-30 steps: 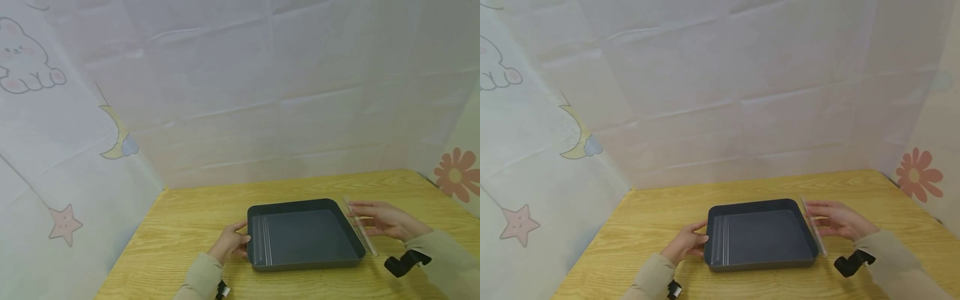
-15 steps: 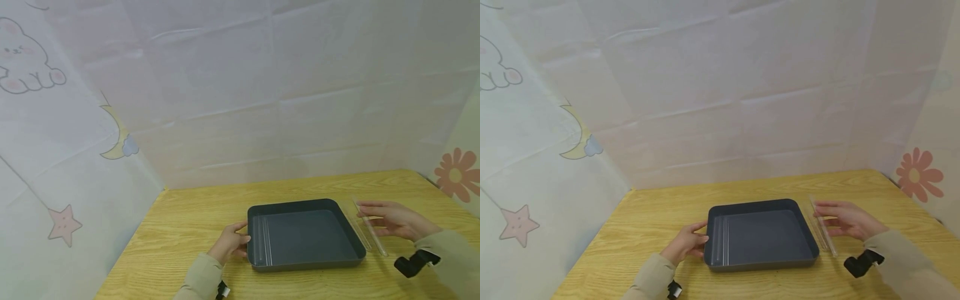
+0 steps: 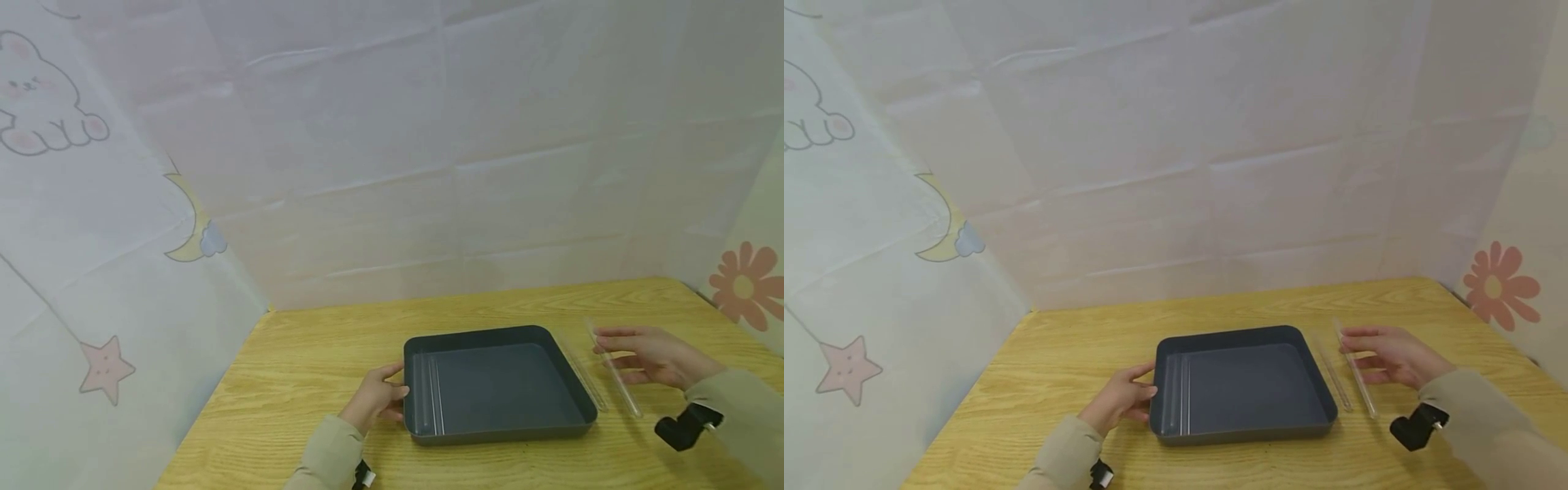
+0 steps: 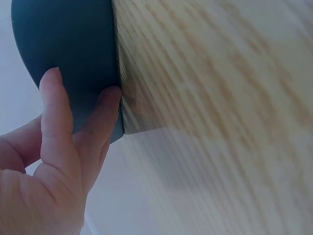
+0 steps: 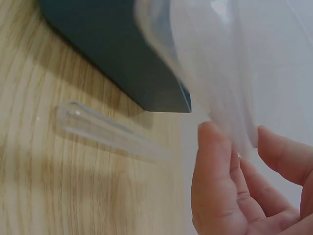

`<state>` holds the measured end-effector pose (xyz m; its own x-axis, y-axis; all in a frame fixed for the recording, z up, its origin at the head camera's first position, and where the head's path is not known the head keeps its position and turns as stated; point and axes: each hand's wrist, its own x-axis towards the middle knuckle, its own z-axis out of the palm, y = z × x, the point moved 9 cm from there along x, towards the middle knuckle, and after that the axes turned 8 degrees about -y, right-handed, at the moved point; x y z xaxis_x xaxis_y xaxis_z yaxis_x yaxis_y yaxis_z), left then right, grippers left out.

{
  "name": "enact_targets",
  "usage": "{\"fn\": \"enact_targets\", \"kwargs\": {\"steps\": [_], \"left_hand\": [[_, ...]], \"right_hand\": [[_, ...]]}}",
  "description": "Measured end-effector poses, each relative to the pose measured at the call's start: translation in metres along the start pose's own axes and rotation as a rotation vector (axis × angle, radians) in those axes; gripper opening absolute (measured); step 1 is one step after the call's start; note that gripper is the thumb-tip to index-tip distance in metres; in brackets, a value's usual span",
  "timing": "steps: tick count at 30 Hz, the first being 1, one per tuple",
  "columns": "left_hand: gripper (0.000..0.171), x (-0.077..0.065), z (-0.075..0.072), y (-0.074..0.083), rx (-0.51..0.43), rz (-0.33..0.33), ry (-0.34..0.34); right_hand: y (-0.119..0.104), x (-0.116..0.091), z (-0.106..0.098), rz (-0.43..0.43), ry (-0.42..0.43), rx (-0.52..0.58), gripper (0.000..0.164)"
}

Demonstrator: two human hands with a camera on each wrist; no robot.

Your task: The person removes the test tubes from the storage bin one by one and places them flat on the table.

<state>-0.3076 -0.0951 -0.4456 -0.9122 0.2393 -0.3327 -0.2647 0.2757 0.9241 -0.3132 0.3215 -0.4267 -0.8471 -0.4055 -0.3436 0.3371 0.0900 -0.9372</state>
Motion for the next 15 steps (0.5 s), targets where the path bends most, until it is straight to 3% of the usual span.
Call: {"fn": "enact_targets", "kwargs": {"steps": [4,9,15], "left_hand": [[0.055,0.0,0.0,-0.001,-0.006,-0.006,-0.001],[0.055,-0.001,0.0,-0.001,-0.01,-0.006,0.0],[0.055,-0.001,0.0,0.0,-0.016,0.003,-0.008]], "right_hand": [[-0.001,0.001,-0.006,0.019,0.053,-0.076,0.015],[-0.003,0.002,-0.013,0.055,0.105,-0.142,0.048],[-0.002,0.004,-0.015,0.061,0.112,-0.16,0.049]]}}
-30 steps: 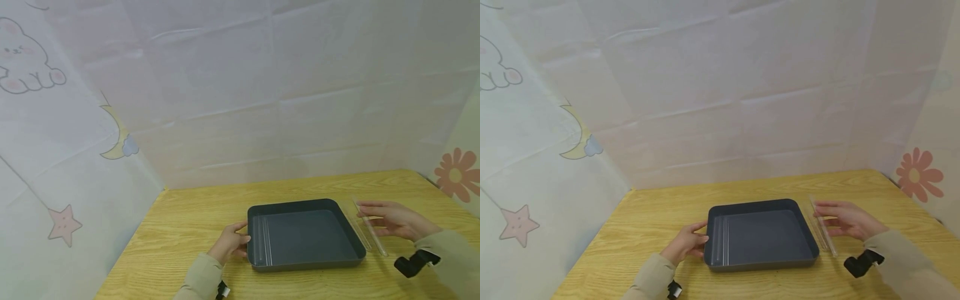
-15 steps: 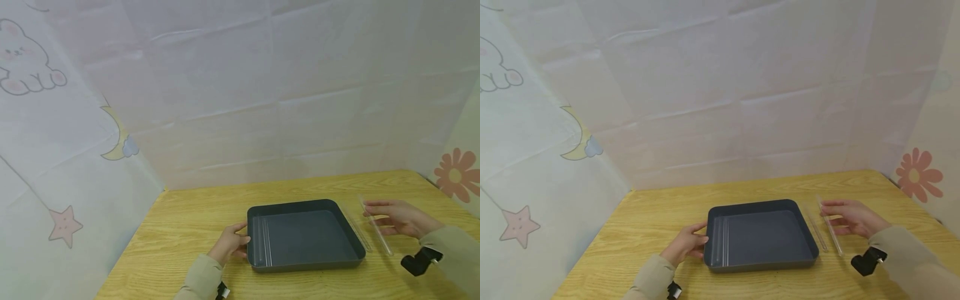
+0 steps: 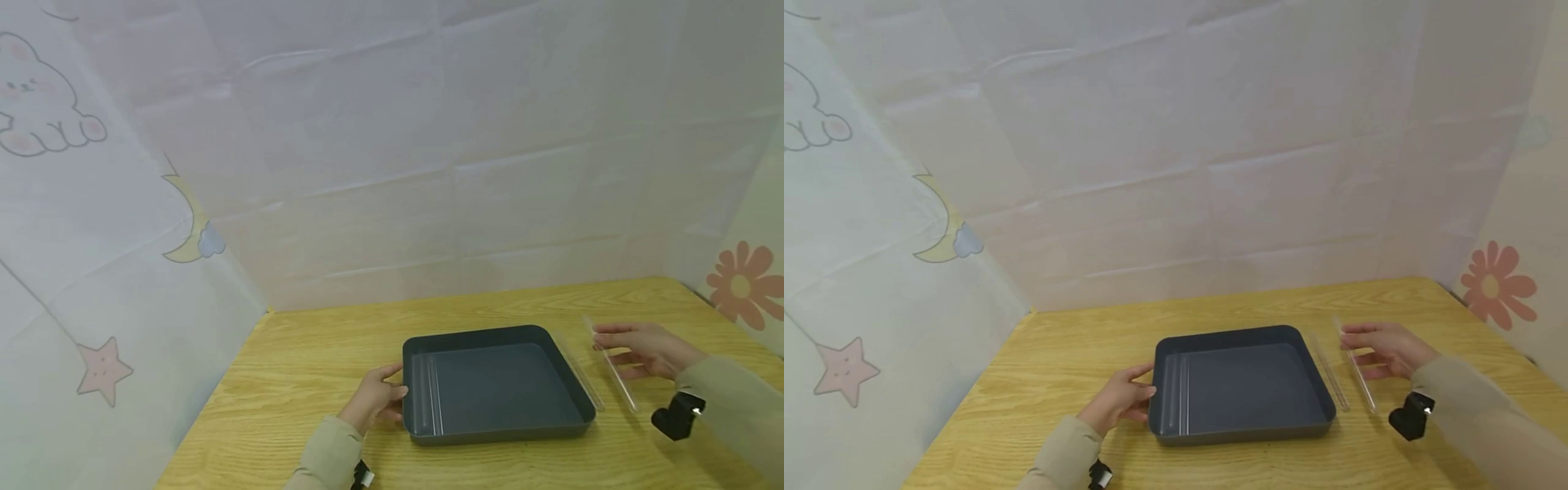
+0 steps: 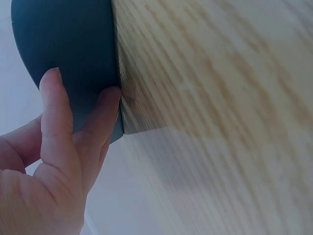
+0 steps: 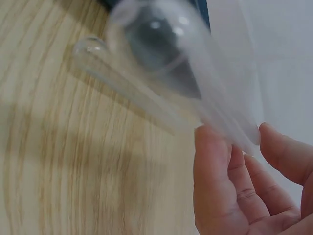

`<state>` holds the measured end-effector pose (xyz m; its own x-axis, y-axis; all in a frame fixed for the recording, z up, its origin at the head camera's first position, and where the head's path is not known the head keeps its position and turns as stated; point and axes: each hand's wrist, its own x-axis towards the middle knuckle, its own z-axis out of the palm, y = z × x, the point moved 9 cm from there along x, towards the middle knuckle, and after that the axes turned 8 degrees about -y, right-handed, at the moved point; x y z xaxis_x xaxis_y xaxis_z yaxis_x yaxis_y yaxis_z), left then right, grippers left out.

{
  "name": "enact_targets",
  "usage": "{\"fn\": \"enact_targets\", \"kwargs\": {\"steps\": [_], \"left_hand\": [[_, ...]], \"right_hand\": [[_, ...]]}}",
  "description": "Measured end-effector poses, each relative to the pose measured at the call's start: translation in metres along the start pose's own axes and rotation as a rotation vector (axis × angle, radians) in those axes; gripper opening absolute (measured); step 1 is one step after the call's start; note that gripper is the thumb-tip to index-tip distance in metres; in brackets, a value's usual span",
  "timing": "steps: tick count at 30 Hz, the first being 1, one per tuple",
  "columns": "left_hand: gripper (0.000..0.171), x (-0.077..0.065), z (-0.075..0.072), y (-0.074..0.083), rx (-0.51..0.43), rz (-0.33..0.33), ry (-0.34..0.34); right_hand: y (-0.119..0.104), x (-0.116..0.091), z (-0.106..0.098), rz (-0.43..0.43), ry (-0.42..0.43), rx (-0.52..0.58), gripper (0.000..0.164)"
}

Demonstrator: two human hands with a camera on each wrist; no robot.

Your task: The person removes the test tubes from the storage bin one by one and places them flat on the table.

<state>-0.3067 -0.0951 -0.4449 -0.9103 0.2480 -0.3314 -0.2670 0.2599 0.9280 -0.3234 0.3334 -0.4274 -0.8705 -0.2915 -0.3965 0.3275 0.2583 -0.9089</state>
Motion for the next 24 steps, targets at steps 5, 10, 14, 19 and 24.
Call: {"fn": "enact_targets", "kwargs": {"steps": [5,10,14,19,24], "left_hand": [[0.054,0.0,0.0,0.002,0.012,-0.003,-0.001],[0.054,0.0,0.002,0.003,0.02,0.002,-0.01],[0.054,0.001,0.002,0.003,0.014,-0.002,-0.004],[0.055,0.001,0.002,0.003,0.009,-0.006,0.0],[0.055,0.001,0.003,0.005,0.009,0.006,-0.01]], "right_hand": [[0.003,0.005,-0.003,-0.009,0.004,-0.031,0.057],[0.008,0.008,-0.006,-0.003,0.002,-0.019,0.057],[0.01,0.008,-0.008,-0.001,0.016,-0.01,0.048],[0.014,0.01,-0.012,0.009,0.038,0.009,0.034],[0.018,0.011,-0.013,0.018,0.039,0.0,0.042]]}}
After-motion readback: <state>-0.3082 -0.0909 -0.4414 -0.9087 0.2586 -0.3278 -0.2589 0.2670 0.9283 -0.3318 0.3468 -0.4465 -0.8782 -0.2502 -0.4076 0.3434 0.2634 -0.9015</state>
